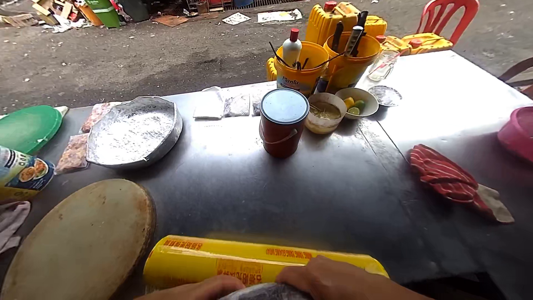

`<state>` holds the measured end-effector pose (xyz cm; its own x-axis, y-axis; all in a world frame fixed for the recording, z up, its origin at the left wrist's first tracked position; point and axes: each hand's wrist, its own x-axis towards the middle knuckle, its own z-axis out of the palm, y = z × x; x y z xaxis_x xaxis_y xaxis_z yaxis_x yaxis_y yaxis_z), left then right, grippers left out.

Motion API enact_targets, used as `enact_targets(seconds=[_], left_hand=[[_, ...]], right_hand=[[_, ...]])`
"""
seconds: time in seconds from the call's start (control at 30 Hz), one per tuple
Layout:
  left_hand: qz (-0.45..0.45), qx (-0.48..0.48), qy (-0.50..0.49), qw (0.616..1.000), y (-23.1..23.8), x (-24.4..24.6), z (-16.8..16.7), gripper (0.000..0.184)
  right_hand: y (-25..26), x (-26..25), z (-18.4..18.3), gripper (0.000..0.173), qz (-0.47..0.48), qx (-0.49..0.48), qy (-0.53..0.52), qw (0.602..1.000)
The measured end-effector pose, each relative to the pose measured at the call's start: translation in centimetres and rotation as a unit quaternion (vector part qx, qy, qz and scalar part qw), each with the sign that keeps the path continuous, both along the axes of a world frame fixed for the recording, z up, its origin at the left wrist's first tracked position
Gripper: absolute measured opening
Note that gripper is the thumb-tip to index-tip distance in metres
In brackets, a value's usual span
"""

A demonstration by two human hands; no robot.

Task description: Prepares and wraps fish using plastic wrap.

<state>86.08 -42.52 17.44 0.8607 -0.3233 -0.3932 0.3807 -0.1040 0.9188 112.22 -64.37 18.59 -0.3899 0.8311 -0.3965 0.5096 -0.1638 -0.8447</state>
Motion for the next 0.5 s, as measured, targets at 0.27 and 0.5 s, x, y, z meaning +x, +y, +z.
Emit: enact_targets(seconds=[0.27,0.5], left_hand=[[0.152,0.171,0.057,0.972,-1.2,-2.3,-2.1,0.075],[0.201,0.118,-0.042,0.972,4.6,-1.6,1.3,0.070]], right_hand=[[3.6,3.3,-0.4,0.067,0.005,-0.160,-0.067,0.985],[7.9,6.5,5.6,0.042,0.039,-0.099,0.005,0.994]])
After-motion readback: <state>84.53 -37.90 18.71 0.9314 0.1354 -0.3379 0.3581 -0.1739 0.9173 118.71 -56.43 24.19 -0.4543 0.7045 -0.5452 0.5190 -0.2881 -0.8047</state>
